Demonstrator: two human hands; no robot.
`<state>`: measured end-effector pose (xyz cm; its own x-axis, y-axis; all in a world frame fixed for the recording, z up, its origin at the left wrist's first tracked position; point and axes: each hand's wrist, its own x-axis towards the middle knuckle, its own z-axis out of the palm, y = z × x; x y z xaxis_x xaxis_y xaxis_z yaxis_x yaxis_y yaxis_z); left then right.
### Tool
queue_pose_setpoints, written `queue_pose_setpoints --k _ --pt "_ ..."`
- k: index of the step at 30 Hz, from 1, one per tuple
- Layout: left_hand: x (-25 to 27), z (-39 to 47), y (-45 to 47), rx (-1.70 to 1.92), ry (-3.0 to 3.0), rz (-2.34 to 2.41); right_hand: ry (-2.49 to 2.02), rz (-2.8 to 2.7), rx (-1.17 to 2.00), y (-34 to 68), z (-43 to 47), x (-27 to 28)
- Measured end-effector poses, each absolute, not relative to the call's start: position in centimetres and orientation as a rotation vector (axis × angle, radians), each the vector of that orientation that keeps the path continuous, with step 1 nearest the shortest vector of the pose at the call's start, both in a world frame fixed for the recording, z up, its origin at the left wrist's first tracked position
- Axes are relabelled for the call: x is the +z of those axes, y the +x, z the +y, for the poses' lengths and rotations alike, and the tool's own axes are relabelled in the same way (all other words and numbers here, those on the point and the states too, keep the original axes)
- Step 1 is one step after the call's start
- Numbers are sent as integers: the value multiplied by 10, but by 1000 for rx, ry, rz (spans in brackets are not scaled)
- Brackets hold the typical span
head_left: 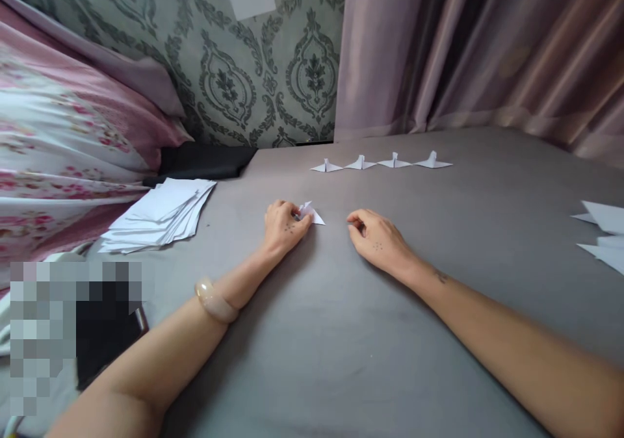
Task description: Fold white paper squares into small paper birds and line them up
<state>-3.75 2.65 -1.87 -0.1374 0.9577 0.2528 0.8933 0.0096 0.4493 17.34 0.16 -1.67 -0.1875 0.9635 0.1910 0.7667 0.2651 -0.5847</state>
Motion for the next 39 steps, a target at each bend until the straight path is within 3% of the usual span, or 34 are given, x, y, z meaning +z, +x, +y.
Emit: queue_pose_setpoints --k 8,15,25,39 --pt "-21 36 -42 699 2005 2237 -1525 -2072 482 176 2 -18" --pt "-7 101 -64 671 1829 2477 -1546 -2159 419 175 -1 -16" --pt "-10 174 -52 623 1803 2469 -1591 -2200 353 174 0 -12" --pt "-23 188 -54 608 1822 2492 -1585 -2199 360 172 3 -15"
